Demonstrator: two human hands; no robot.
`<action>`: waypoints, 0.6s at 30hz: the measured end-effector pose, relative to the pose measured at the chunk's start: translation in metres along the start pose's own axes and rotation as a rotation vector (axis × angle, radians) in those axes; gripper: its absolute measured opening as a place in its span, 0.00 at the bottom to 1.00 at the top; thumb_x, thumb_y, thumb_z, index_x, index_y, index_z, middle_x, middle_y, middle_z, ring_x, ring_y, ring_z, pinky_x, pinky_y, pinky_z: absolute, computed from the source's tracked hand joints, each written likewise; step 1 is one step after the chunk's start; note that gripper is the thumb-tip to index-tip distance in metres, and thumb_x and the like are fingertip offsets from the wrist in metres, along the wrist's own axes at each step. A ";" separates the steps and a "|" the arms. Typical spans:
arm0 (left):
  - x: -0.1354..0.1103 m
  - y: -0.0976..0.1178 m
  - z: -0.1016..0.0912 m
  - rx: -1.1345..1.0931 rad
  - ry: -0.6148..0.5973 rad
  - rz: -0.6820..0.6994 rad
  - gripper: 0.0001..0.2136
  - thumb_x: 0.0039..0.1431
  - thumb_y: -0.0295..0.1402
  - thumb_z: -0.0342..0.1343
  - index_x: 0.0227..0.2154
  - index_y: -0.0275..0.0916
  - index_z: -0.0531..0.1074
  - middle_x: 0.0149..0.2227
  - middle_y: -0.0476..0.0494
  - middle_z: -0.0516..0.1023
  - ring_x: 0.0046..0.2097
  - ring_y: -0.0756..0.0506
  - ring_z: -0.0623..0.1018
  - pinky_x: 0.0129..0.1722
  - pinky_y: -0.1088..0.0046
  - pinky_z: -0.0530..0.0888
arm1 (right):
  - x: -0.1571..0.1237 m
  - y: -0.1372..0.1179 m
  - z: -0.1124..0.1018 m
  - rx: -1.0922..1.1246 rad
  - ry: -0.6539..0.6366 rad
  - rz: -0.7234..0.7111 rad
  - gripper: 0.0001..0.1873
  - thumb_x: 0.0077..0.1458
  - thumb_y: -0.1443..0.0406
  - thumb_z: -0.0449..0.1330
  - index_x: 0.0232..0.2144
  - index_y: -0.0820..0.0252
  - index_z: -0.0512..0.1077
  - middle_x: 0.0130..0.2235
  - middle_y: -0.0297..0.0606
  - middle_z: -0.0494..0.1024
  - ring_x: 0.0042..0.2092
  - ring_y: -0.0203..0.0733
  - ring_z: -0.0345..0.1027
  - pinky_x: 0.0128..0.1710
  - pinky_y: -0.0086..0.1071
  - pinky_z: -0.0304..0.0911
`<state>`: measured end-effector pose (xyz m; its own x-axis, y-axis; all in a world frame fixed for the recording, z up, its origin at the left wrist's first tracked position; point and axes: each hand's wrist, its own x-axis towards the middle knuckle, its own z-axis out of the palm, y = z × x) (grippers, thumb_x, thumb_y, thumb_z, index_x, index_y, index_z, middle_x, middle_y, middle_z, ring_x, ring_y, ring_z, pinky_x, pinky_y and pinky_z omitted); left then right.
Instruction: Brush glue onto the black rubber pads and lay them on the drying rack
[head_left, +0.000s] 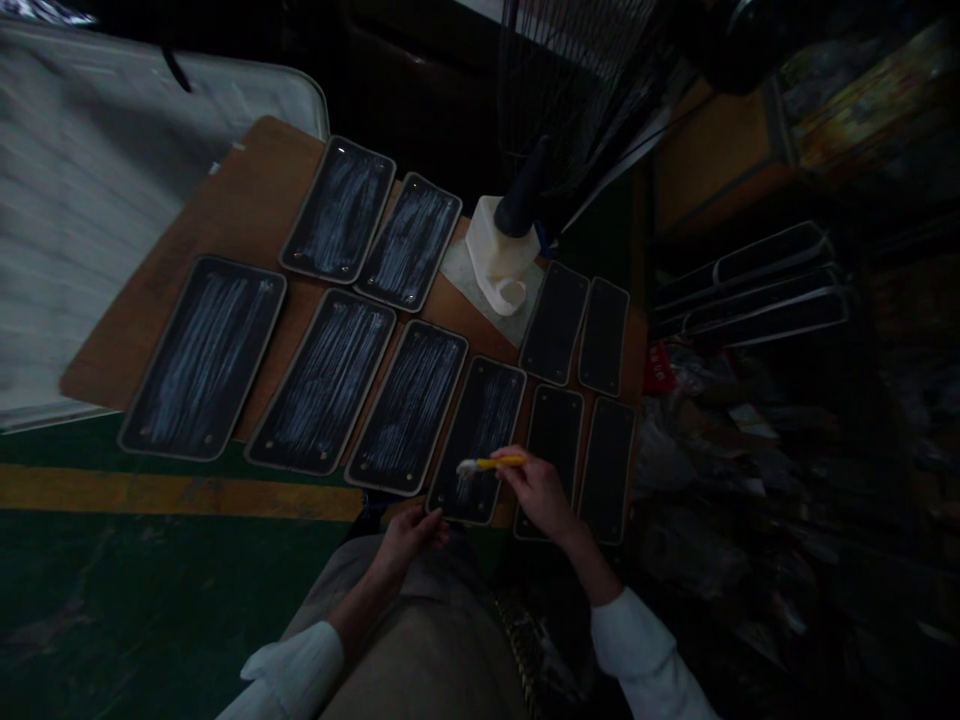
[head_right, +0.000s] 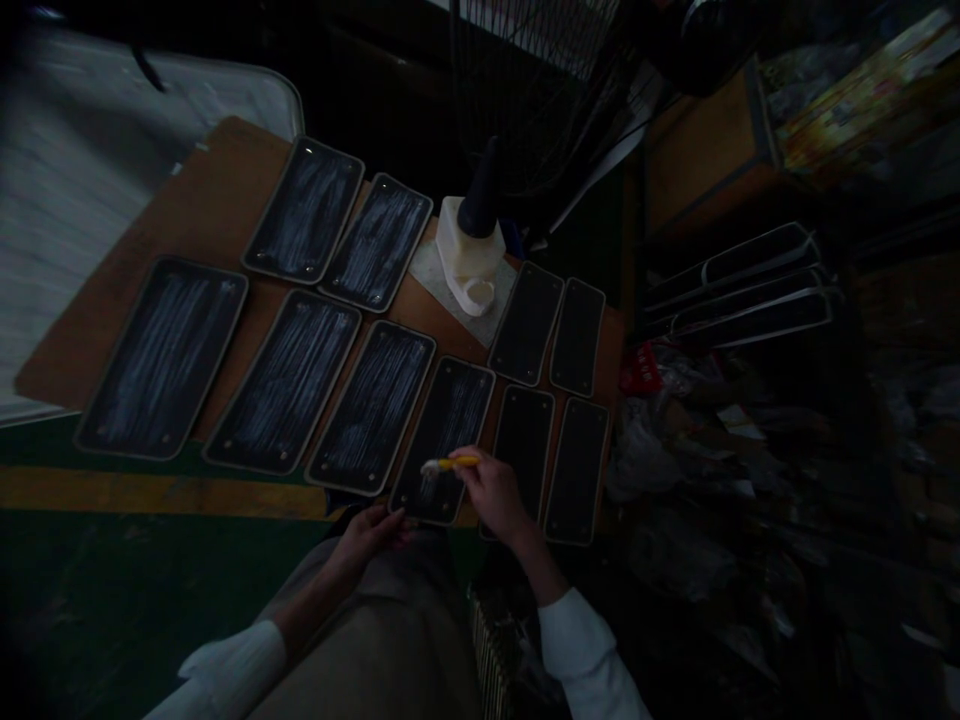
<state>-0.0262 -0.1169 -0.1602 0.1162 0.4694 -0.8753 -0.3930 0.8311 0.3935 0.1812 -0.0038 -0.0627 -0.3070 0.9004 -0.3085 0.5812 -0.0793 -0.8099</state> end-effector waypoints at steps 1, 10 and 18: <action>0.000 0.000 0.000 0.001 -0.002 0.003 0.20 0.40 0.44 0.71 0.30 0.33 0.74 0.25 0.44 0.80 0.24 0.48 0.78 0.24 0.75 0.74 | 0.011 0.002 -0.004 -0.012 0.052 -0.035 0.10 0.64 0.64 0.53 0.44 0.55 0.73 0.42 0.36 0.80 0.40 0.39 0.76 0.42 0.32 0.70; 0.004 -0.001 -0.002 0.052 0.034 0.024 0.19 0.42 0.45 0.70 0.27 0.34 0.74 0.24 0.44 0.80 0.24 0.47 0.78 0.24 0.75 0.74 | 0.077 -0.009 -0.019 -0.404 0.249 -0.283 0.14 0.67 0.66 0.50 0.51 0.55 0.70 0.47 0.40 0.77 0.49 0.41 0.72 0.49 0.33 0.66; 0.003 0.004 -0.003 0.019 0.006 -0.001 0.19 0.40 0.44 0.71 0.27 0.34 0.74 0.23 0.45 0.80 0.23 0.48 0.77 0.24 0.76 0.73 | 0.009 -0.008 0.031 -0.646 -0.041 -0.347 0.16 0.66 0.72 0.49 0.52 0.56 0.69 0.46 0.41 0.78 0.44 0.40 0.73 0.40 0.33 0.63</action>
<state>-0.0301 -0.1132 -0.1625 0.1113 0.4668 -0.8773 -0.3757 0.8371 0.3978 0.1509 -0.0086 -0.0743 -0.5747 0.8101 -0.1164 0.7699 0.4869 -0.4125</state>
